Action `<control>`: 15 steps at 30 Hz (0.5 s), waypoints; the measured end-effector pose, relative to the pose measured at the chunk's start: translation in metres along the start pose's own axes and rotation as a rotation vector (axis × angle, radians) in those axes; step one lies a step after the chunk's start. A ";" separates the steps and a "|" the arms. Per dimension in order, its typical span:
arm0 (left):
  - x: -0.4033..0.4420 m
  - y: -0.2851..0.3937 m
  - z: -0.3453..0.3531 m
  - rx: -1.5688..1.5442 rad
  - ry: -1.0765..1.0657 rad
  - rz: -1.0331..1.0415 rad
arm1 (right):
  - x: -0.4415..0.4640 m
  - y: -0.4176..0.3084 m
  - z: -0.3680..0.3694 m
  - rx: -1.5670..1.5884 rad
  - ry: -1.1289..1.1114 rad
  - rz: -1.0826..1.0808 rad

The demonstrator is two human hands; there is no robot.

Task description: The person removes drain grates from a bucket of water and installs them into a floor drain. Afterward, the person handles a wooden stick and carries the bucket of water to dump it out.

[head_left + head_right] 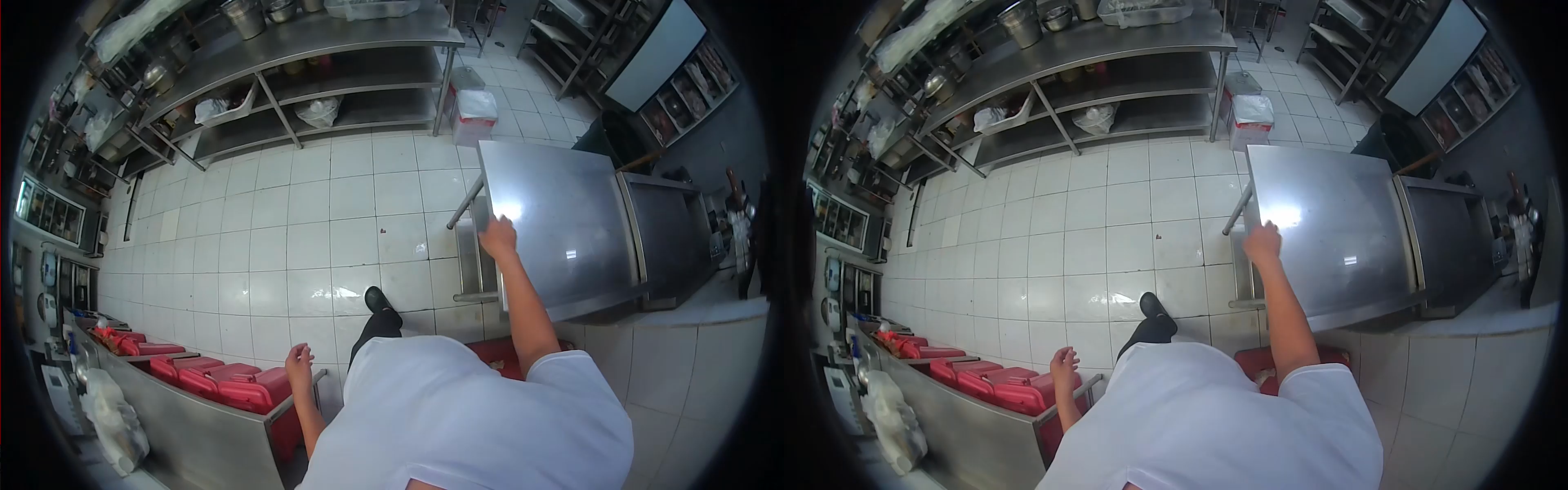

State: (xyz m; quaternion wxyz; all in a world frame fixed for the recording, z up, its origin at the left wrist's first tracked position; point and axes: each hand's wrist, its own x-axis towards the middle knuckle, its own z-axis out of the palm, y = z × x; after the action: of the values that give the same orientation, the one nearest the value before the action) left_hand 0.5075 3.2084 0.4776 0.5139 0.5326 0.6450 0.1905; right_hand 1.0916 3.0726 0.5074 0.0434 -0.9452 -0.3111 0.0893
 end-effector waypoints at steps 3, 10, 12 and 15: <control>0.075 0.064 0.022 0.071 -0.094 0.034 | 0.015 0.016 0.020 -0.287 -0.053 0.043; 0.235 0.268 0.130 0.634 -0.301 0.600 | 0.039 0.022 0.045 -0.372 -0.049 0.092; 0.254 0.331 0.171 0.630 -0.384 0.695 | 0.037 0.004 0.016 -0.303 -0.060 0.123; 0.283 0.393 0.236 0.608 -0.496 0.694 | 0.049 -0.006 -0.004 -0.165 0.006 0.151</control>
State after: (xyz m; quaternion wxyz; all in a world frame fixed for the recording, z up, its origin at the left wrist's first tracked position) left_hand 0.9320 3.5286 0.5647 0.3801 0.8692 0.3156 0.0219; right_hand 1.1276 3.1062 0.5055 -0.0404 -0.9666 -0.2450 0.0636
